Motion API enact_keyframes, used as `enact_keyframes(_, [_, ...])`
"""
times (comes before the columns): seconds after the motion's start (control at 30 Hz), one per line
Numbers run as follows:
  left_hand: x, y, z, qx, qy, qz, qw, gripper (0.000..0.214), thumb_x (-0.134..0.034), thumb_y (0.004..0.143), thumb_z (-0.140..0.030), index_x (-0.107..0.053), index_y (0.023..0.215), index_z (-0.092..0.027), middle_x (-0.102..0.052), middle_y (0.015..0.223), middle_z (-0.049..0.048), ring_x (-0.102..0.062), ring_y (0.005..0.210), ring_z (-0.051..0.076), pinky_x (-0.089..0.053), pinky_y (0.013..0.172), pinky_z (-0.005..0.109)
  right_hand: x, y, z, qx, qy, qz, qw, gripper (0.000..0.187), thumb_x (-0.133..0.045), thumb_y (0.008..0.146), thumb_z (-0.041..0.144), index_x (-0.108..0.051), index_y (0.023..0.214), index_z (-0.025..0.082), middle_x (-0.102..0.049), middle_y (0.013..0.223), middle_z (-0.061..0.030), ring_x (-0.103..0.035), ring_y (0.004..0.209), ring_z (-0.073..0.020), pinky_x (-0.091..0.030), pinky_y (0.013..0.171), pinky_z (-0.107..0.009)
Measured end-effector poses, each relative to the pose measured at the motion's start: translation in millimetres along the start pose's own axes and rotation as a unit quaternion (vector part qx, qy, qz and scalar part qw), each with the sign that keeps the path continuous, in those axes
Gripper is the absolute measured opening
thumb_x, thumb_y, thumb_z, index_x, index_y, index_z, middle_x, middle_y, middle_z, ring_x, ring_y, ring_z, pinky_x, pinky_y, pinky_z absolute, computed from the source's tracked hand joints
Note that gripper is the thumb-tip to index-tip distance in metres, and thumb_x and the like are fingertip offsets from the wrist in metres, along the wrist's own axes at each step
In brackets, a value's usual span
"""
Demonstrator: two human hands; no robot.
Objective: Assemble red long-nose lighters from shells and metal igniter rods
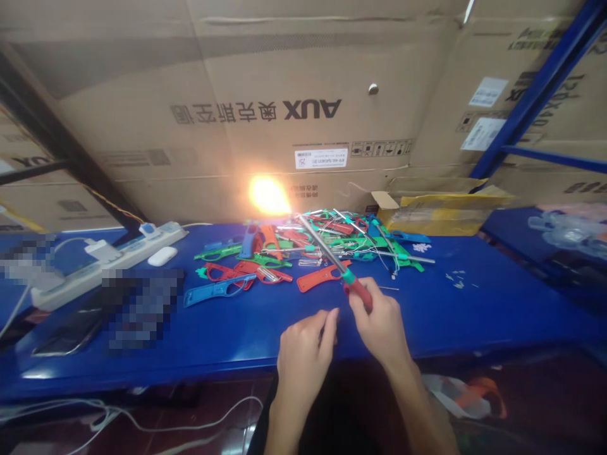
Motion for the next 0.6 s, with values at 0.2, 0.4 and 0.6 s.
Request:
enact_keyframes(0.2, [-1.5,-1,0,-0.006,-0.007,0.002,1.000,0.045,-0.041,0.108,-0.037,-0.057,0.069,-0.021,-0.070,0.069,-0.0042,-0.067,0.068,0.012,-0.033,0.065,0.024,-6,8,-7,0.006,-0.072,0.042,0.996,0.030,-0.050,0.099,0.052,-0.061,0.104,0.025,-0.075,0.074,-0.0001,-0.073,0.068,-0.0235,-0.041,0.061,-0.027])
enact_keyframes(0.4, [-1.4,-1,-1,-0.015,0.005,-0.006,1.000,0.045,-0.041,0.108,-0.036,-0.056,0.068,-0.021,-0.068,0.065,-0.0041,-0.064,0.063,0.012,-0.032,0.063,0.024,-14,2,-6,0.066,-0.186,0.037,0.980,0.021,-0.055,0.095,0.044,-0.062,0.089,0.024,-0.072,0.063,0.0006,-0.072,0.059,-0.0246,-0.032,0.054,-0.027])
enact_keyframes(0.6, [0.5,0,0,-0.014,-0.006,-0.010,1.000,0.047,-0.039,0.108,-0.037,-0.057,0.068,-0.021,-0.069,0.066,-0.0030,-0.067,0.066,0.012,-0.036,0.066,0.023,3,0,-7,0.079,-0.167,-0.047,0.982,0.046,-0.047,0.099,0.060,-0.067,0.081,0.023,-0.071,0.063,-0.0026,-0.068,0.055,-0.0207,-0.033,0.054,-0.026])
Point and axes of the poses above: each hand's wrist, its own y-axis towards the middle knuckle, its own x-axis out of the back of the hand, z = x × y, the point moved 9 cm from there along y, towards the middle knuckle
